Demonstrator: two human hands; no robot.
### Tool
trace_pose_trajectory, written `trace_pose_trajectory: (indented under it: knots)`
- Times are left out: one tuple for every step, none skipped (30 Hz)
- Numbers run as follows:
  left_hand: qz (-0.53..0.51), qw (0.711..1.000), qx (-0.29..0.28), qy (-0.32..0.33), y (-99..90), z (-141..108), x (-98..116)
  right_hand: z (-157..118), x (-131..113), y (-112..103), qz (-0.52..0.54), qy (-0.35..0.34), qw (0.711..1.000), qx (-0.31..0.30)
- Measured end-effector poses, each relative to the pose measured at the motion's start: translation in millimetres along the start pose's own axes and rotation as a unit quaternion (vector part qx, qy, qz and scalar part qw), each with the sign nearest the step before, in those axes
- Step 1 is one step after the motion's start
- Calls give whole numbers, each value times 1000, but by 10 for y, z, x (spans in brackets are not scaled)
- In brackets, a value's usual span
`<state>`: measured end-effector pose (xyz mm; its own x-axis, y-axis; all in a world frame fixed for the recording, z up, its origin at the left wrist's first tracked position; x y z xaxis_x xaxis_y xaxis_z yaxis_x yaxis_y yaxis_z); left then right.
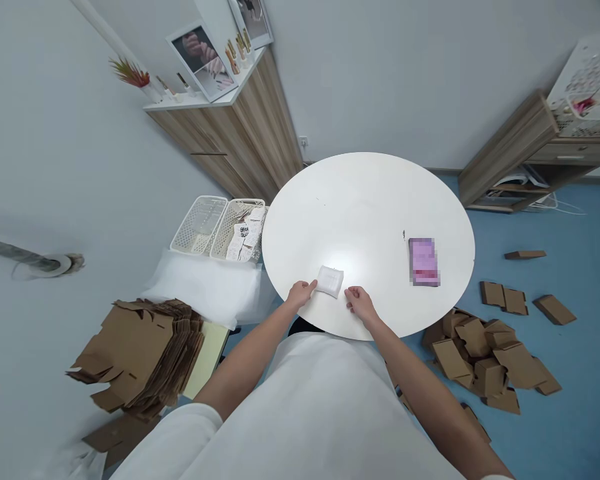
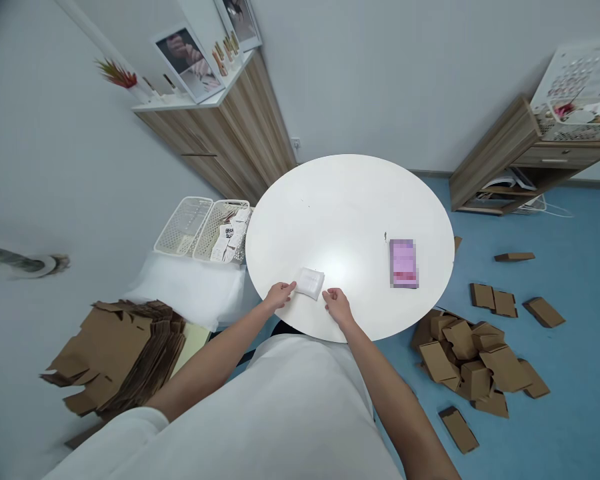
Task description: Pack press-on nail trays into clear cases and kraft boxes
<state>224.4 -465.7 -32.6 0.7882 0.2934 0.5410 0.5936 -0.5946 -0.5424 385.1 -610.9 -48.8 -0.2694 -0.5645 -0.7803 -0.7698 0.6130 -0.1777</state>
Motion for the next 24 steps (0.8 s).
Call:
trace_pose_trajectory:
  knots:
    - [-11, 1000, -4, -15, 9, 9, 17, 15, 0, 23, 2, 13, 1000, -2]
    - [-20, 999, -7, -25, 20, 23, 40, 32, -7, 46, 2, 21, 1000, 0]
    - [-27, 999, -7, -33, 32, 41, 66, 48, -16, 70, 0, 26, 1000, 5]
    - [-30, 999, -7, -38, 45, 63, 91, 64, -26, 95, -2, 30, 999, 10]
    - [-31, 999, -7, -41, 59, 86, 115, 78, -35, 121, -1, 35, 999, 15]
    - [-31, 999, -7, -41, 74, 112, 134, 91, -42, 146, 1, 39, 999, 21]
    - [-30, 999, -10, -37, 92, 138, 149, 103, -49, 169, 4, 40, 999, 28]
    - [-29, 999, -13, -32, 112, 163, 158, 115, -54, 191, 6, 40, 999, 35]
    - [-26, 999, -17, -23, 132, 186, 162, 128, -61, 210, 5, 36, 998, 42]
    - [-22, 999, -22, -13, 151, 207, 161, 140, -67, 228, 1, 30, 998, 49]
    - [-17, 1000, -27, -2, 167, 224, 155, 152, -74, 245, -4, 25, 998, 55]
    - [-11, 999, -31, 9, 178, 237, 146, 163, -81, 262, -10, 20, 998, 59]
    - [-7, 999, -36, 21, 181, 249, 136, 172, -91, 282, -16, 15, 998, 63]
    - [-3, 999, -39, 33, 176, 259, 128, 180, -105, 304, -21, 12, 998, 67]
    - [0, 998, -42, 47, 159, 270, 124, 187, -122, 330, -26, 9, 997, 70]
    - [3, 997, -42, 64, 129, 284, 125, 194, -146, 365, -30, 6, 997, 72]
    - [5, 996, -39, 81, 84, 304, 131, 202, -176, 410, -35, 2, 997, 73]
    - [7, 995, -31, 97, 26, 331, 140, 213, -213, 467, -39, -1, 997, 72]
    - [9, 994, -22, 111, -44, 366, 151, 228, -257, 536, -42, -5, 997, 70]
    - [10, 992, -13, 122, -123, 410, 160, 248, -308, 616, -44, -9, 997, 69]
    - [11, 991, -6, 131, -207, 463, 169, 274, -365, 708, -44, -12, 997, 67]
    - [12, 990, 1, 141, -295, 523, 177, 308, -428, 809, -44, -16, 997, 66]
    - [13, 988, 7, 152, -387, 588, 185, 350, -495, 918, -44, -20, 997, 64]
    - [14, 986, 16, 166, -483, 655, 195, 399, -566, 1033, -44, -25, 997, 61]
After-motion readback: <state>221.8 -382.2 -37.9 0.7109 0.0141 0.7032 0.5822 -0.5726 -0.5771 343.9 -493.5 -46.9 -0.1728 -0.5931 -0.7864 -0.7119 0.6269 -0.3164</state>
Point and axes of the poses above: each hand's wrist, its own z-axis towards the middle knuckle, its own y-axis out of the palm, x = y × z, the point moved 4 cm from there along z, towards the middle knuckle, and after that the axes turned 7 degrees about x, right-handed, at the moved point
